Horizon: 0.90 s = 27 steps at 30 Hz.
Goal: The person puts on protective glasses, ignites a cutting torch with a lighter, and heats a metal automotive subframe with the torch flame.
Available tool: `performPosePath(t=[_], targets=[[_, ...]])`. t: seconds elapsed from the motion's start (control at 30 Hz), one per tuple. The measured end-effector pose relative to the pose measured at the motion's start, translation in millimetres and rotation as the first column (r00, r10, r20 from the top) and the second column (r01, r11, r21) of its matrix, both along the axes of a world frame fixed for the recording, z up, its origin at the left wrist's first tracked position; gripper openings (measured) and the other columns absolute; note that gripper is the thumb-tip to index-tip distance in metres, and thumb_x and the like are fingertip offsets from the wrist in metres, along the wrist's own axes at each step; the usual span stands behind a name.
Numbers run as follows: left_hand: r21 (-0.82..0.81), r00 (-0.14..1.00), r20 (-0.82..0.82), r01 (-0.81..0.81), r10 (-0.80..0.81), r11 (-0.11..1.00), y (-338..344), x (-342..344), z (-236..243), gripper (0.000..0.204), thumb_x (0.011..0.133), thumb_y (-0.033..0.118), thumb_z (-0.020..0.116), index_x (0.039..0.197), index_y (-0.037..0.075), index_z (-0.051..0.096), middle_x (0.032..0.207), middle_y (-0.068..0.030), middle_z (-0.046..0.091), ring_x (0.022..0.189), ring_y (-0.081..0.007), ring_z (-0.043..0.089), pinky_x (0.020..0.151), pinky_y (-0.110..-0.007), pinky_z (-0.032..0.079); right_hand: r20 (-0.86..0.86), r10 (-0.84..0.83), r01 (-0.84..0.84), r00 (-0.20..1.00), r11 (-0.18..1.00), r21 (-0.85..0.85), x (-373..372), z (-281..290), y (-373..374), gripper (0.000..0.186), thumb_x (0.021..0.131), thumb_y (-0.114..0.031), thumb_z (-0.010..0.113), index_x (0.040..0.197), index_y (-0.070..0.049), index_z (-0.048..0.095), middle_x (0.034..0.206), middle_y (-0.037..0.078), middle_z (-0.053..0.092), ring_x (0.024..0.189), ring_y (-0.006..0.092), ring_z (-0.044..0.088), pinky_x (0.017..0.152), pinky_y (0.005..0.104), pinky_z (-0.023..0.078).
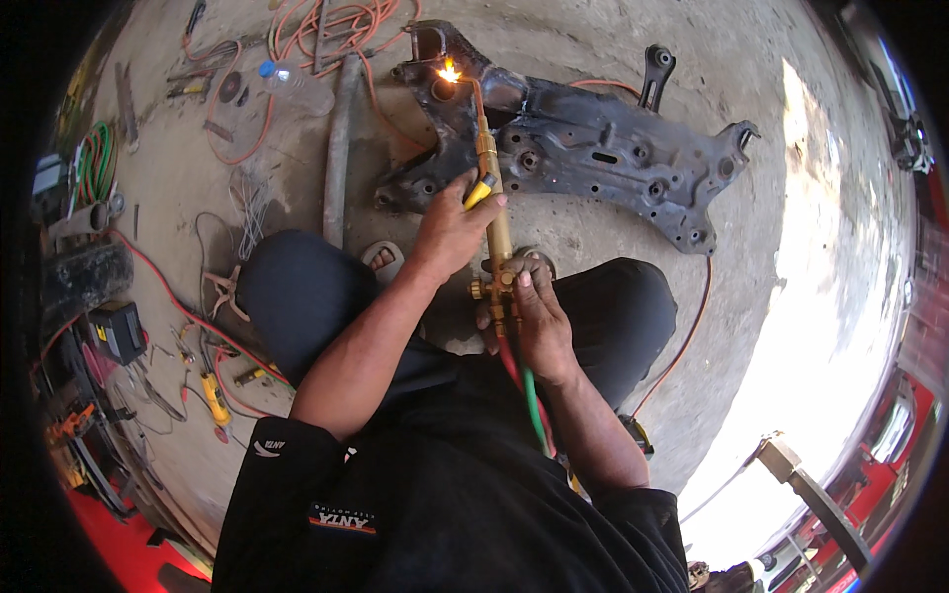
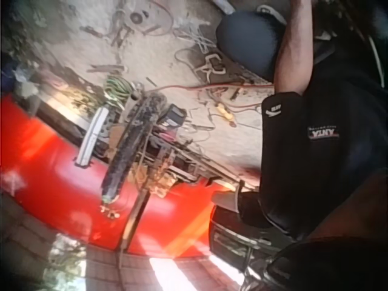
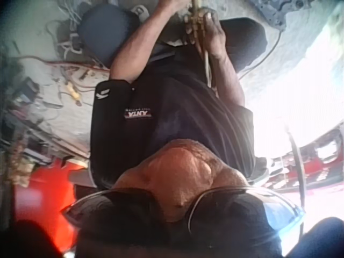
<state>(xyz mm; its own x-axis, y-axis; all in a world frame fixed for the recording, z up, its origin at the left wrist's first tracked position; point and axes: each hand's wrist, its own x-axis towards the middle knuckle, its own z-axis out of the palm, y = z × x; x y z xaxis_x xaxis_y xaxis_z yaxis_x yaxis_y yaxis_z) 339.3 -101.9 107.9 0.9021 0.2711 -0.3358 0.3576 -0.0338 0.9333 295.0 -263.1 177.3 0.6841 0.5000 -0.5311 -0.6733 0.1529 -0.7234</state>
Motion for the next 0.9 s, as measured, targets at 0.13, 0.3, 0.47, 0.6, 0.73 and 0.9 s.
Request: performPosePath(t=[0.13, 0.3, 0.47, 0.6, 0.73, 0.9], targets=[[0.053, 1.000, 0.026, -0.014, 0.013, 0.998, 0.8, 0.1, 0.3, 0.030, 0.094, 0.021, 0.068, 0.113, -0.002, 0.062, 0.091, -0.0102, 0.069, 0.084, -0.0164, 0.064, 0.079, -0.034, 0.051, 0.005, -0.003, 0.003, 1.000, 1.000, 0.003, 0.2, -0.7, 0.3, 0.037, 0.111, -0.037, 0.030, 0.130, -0.007, 0.042, 0.097, 0.012, 0.056, 0.067, 0.0193, 0.062, 0.050, 0.0276, 0.051], [0.048, 1.000, 0.007, 0.015, -0.015, 0.999, 0.5, -0.3, 0.8, 0.031, 0.094, 0.021, 0.068, 0.114, -0.002, 0.062, 0.093, -0.0110, 0.069, 0.085, -0.0171, 0.064, 0.080, -0.034, 0.051, 0.015, 0.002, -0.002, 1.000, 1.000, -0.007, 0.2, -0.5, 0.2, 0.037, 0.111, -0.036, 0.029, 0.130, -0.008, 0.042, 0.093, 0.013, 0.057, 0.065, 0.0194, 0.061, 0.050, 0.0282, 0.050], [0.068, 1.000, 0.001, 0.014, -0.014, 0.998, -0.9, 1.1, -1.4, 0.033, 0.094, 0.021, 0.068, 0.117, -0.002, 0.062, 0.095, -0.0116, 0.069, 0.086, -0.0174, 0.065, 0.081, -0.034, 0.051, 0.002, -0.046, 0.046, 0.999, 0.998, -0.033, -1.7, 0.0, 1.2, 0.037, 0.111, -0.037, 0.027, 0.130, -0.010, 0.042, 0.087, 0.014, 0.059, 0.059, 0.0194, 0.058, 0.049, 0.0288, 0.048], [0.031, 0.999, -0.022, 0.028, -0.027, 0.999, -0.4, 0.7, 0.9, 0.034, 0.094, 0.021, 0.068, 0.117, -0.002, 0.062, 0.096, -0.0119, 0.070, 0.087, -0.0179, 0.065, 0.081, -0.034, 0.051, -0.003, 0.003, -0.003, 1.000, 1.000, -0.017, -0.1, 1.6, -0.9, 0.036, 0.111, -0.038, 0.028, 0.130, -0.010, 0.042, 0.089, 0.014, 0.058, 0.061, 0.0193, 0.059, 0.049, 0.0287, 0.049], [0.015, 1.000, 0.000, 0.009, -0.009, 1.000, 0.6, 0.3, 6.3, 0.033, 0.094, 0.022, 0.067, 0.117, -0.002, 0.062, 0.095, -0.0120, 0.070, 0.087, -0.0185, 0.066, 0.081, -0.034, 0.052, 0.009, -0.006, 0.006, 1.000, 0.999, -0.034, 0.1, 1.4, 0.3, 0.038, 0.111, -0.037, 0.029, 0.131, -0.007, 0.042, 0.095, 0.012, 0.056, 0.067, 0.0190, 0.062, 0.050, 0.0281, 0.051], [0.033, 1.000, -0.006, 0.022, -0.022, 0.999, 1.9, -0.4, 7.4, 0.032, 0.094, 0.021, 0.067, 0.115, -0.002, 0.062, 0.095, -0.0122, 0.070, 0.086, -0.0188, 0.066, 0.081, -0.034, 0.052, 0.013, -0.010, 0.011, 1.000, 1.000, -0.023, -0.3, 0.2, 1.0, 0.039, 0.111, -0.037, 0.029, 0.131, -0.006, 0.043, 0.095, 0.012, 0.056, 0.067, 0.0189, 0.062, 0.050, 0.0280, 0.051]])
